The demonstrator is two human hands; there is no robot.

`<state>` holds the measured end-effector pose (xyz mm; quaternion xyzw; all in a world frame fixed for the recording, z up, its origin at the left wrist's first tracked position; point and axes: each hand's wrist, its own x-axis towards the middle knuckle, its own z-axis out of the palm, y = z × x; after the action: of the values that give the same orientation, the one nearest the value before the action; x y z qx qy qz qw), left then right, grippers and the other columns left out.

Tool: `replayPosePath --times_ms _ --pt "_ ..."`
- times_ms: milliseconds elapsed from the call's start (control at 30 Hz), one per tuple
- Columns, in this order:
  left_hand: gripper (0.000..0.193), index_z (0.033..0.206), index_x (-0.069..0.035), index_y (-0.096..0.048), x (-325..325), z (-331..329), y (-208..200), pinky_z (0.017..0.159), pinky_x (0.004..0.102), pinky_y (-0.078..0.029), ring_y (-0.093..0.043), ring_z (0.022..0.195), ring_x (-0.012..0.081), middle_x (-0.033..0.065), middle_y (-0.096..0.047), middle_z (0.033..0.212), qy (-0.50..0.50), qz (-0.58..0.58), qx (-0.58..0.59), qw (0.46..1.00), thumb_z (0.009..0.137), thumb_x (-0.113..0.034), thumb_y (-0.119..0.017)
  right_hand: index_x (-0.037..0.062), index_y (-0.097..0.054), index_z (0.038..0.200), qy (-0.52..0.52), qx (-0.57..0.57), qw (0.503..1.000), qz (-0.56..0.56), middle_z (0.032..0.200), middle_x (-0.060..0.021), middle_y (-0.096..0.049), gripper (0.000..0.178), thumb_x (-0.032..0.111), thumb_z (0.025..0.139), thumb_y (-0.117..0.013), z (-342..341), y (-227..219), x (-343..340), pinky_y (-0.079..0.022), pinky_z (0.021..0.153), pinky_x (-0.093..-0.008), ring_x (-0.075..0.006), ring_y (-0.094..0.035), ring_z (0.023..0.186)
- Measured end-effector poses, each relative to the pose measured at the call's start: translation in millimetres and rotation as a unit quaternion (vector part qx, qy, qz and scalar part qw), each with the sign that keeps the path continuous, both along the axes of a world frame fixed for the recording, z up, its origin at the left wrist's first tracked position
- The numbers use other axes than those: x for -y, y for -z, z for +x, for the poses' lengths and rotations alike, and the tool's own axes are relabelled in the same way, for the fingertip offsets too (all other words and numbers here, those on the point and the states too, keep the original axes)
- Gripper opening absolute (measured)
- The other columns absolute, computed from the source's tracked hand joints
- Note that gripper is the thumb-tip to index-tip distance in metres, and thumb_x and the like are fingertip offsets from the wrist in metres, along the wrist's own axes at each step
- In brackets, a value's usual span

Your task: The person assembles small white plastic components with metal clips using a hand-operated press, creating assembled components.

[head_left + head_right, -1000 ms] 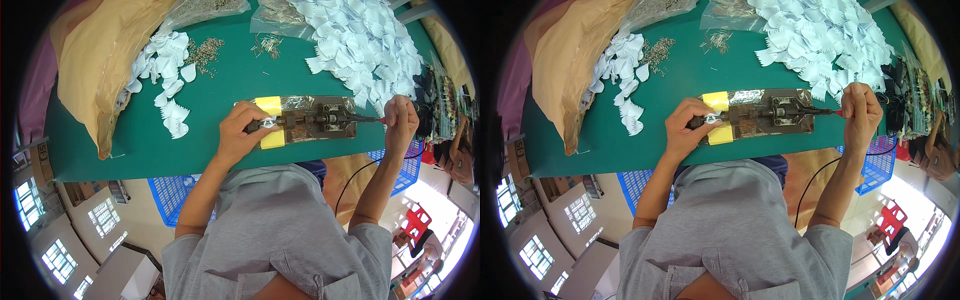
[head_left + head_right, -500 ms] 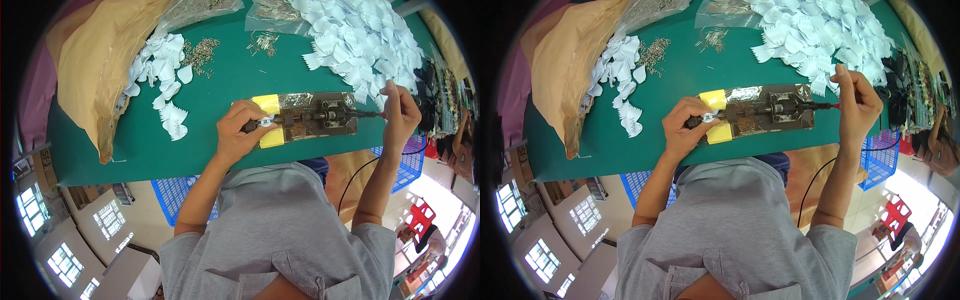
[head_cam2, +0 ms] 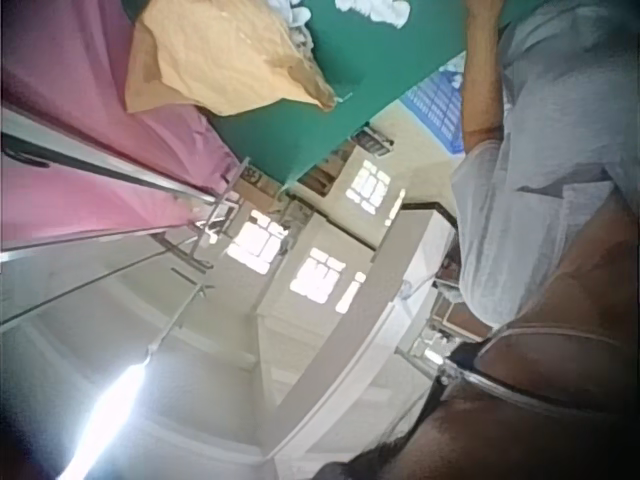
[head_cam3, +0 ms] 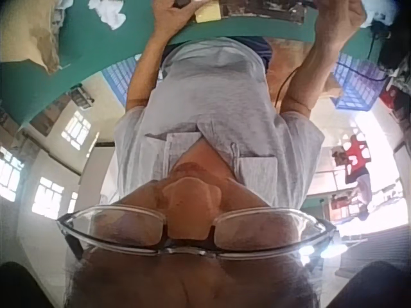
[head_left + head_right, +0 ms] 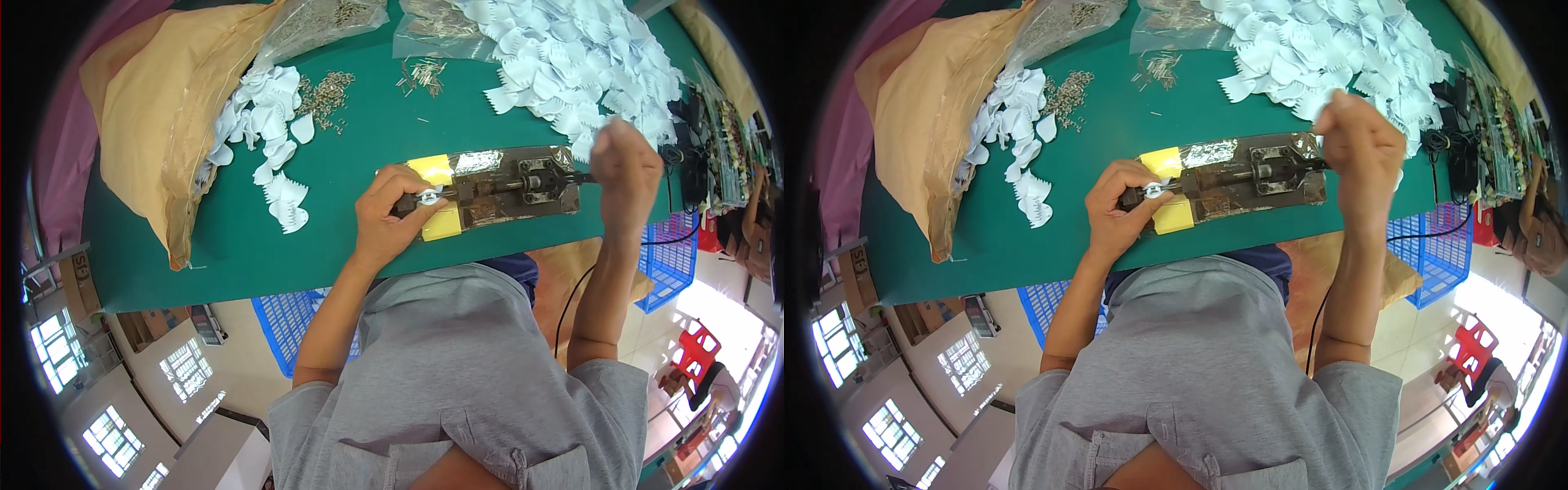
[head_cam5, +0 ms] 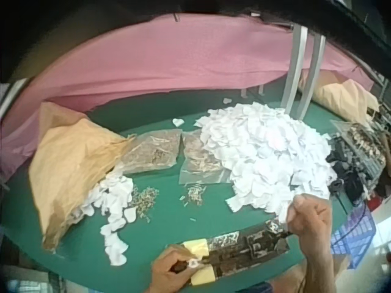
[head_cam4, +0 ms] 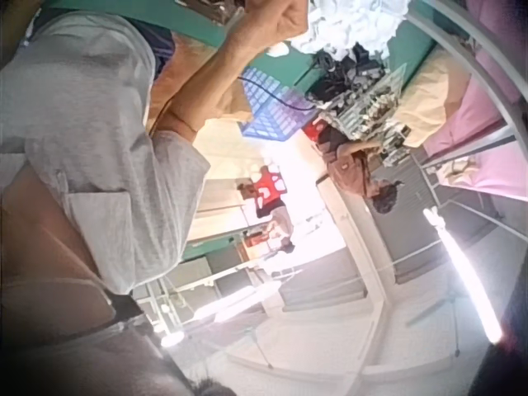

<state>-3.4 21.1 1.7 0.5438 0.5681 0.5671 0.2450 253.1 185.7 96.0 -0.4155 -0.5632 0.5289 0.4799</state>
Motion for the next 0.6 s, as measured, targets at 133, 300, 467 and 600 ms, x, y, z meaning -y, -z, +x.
replayPosePath --times_ms 133,300,467,600 --pt "0.028 0.097 0.000 -0.070 4.2 -1.3 -4.1 0.084 0.0340 -0.055 -0.068 0.094 0.0215 0.0107 -0.071 0.099 0.003 0.049 0.081 0.996 0.077 0.006 -0.088 0.0045 -0.058 0.087 -0.070 -0.238 0.963 -0.103 0.051 0.0089 -0.023 0.033 0.023 0.113 -0.049 32.0 8.5 -24.3 -0.022 0.045 -0.0257 -0.0052 -0.019 0.042" --pt "0.031 0.096 0.000 -0.069 82.3 -37.2 -44.6 0.083 0.0359 -0.054 -0.069 0.093 0.0238 0.0132 -0.071 0.101 0.007 0.085 0.130 0.988 0.074 0.003 -0.090 0.0056 -0.058 0.089 -0.014 -0.229 0.956 -0.184 0.056 0.0086 -0.028 0.032 0.026 0.113 -0.052 57.7 29.1 -37.1 -0.027 0.048 -0.0252 -0.0039 -0.024 0.047" --pt "0.039 0.098 -0.003 -0.071 236.6 -90.4 -69.3 0.088 0.0367 -0.052 -0.067 0.096 0.0236 0.0096 -0.070 0.102 -0.083 -0.330 -0.007 0.940 0.067 -0.003 -0.093 0.0001 -0.078 0.097 0.182 0.353 0.905 0.155 0.082 -0.0015 -0.072 0.019 0.018 0.100 -0.075 52.5 47.4 -36.9 -0.048 0.071 -0.0225 -0.0052 -0.060 0.074" --pt "0.034 0.106 -0.001 -0.071 207.0 -83.5 -82.4 0.087 0.0333 -0.052 -0.065 0.093 0.0214 0.0083 -0.070 0.103 -0.262 -0.309 -0.146 0.902 0.076 0.004 -0.085 0.0013 -0.075 0.108 -0.053 0.321 0.914 0.242 0.094 -0.0033 -0.074 0.012 0.005 0.097 -0.073 -11.7 32.2 -30.9 -0.052 0.076 -0.0251 -0.0097 -0.067 0.082"
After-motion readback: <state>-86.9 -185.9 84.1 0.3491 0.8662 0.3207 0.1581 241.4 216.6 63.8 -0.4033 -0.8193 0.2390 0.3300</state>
